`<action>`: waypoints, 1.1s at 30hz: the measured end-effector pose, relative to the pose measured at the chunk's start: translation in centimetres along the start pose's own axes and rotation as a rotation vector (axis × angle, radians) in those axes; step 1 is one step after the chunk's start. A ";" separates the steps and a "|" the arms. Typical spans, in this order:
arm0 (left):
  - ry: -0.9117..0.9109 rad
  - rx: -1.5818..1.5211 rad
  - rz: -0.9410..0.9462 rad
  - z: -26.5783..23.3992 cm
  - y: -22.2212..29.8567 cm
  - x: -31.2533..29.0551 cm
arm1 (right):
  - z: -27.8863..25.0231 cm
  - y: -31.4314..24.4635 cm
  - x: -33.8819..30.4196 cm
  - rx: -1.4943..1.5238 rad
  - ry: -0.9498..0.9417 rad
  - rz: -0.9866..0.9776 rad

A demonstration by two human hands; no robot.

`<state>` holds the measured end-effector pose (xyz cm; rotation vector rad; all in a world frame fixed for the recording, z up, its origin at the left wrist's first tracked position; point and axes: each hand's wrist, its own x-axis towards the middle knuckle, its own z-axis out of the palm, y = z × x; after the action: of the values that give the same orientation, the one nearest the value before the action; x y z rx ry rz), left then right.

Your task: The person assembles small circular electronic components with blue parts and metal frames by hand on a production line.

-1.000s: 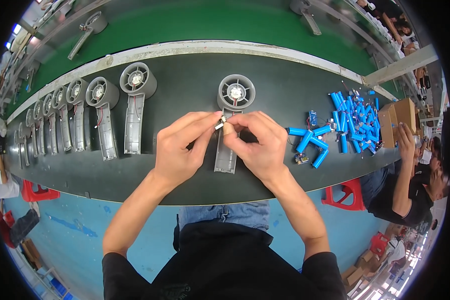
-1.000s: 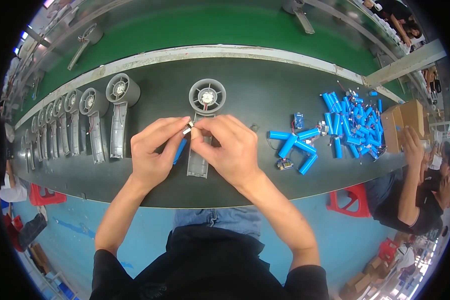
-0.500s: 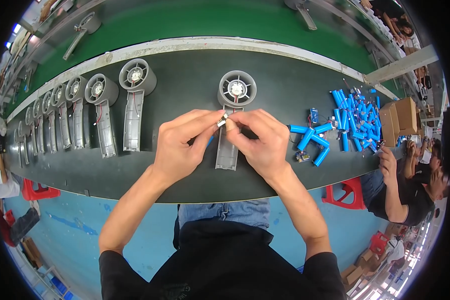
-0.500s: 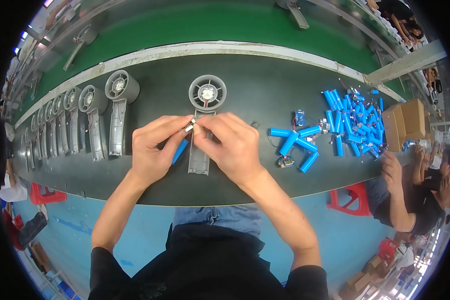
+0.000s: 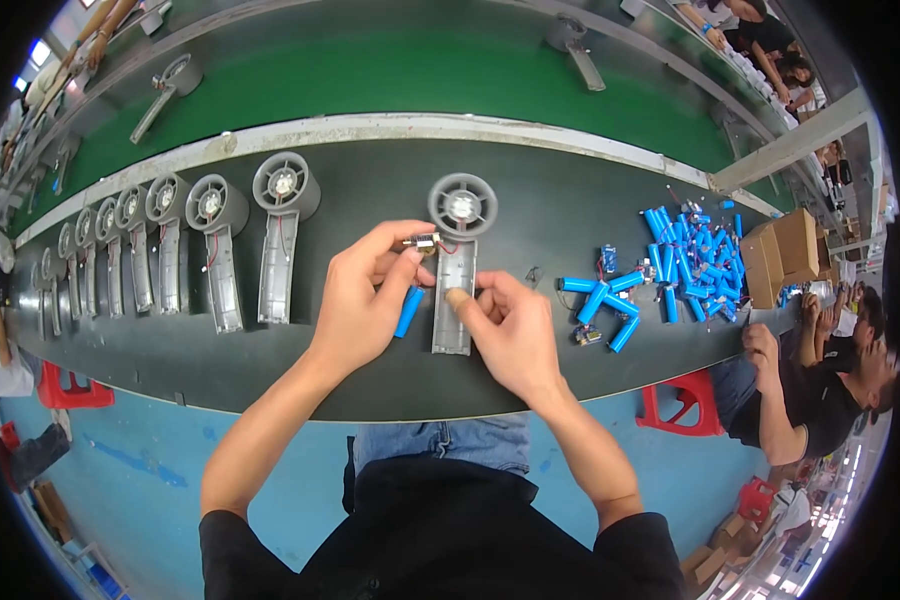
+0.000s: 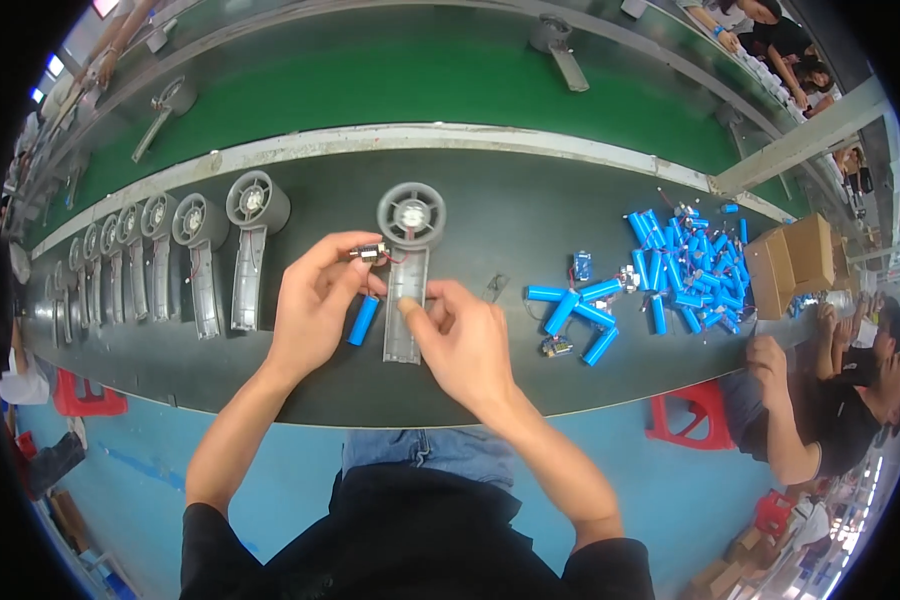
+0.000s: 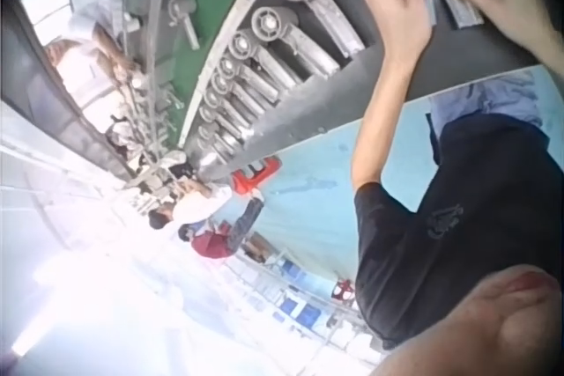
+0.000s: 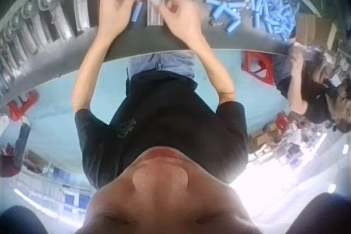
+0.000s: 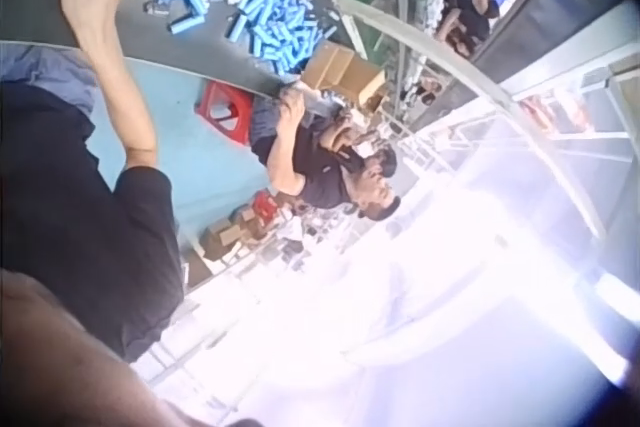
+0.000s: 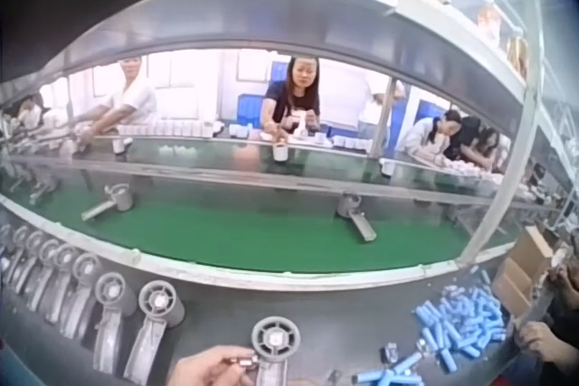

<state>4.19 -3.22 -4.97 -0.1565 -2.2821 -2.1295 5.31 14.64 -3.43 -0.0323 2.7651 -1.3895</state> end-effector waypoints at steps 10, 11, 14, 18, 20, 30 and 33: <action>0.089 0.259 -0.056 -10.2 4.4 22.0 | 4.7 -5.7 24.3 0.170 -0.070 -0.180; 0.057 0.321 -0.051 -11.3 3.0 24.0 | 6.1 -5.2 25.9 0.175 -0.020 -0.176; 0.009 0.396 -0.085 -12.7 -0.9 27.3 | 8.9 -2.6 29.0 0.121 0.023 -0.154; 0.097 0.730 -0.023 -16.3 -2.6 25.7 | 3.8 -4.1 27.6 -0.129 0.314 -0.118; 0.089 0.737 0.003 -15.4 -0.3 24.9 | -2.3 0.7 30.3 -0.355 0.727 -0.185; 0.143 0.625 0.249 -3.9 6.4 21.4 | -9.2 1.7 23.2 0.244 0.047 -0.013; 0.136 0.555 0.382 1.0 5.1 16.7 | -8.0 -1.7 13.3 0.268 -0.118 -0.063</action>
<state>-11.98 -0.84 1.33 -0.3819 -2.4156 -1.2445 -8.37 19.49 2.26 -0.1866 2.4828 -1.7016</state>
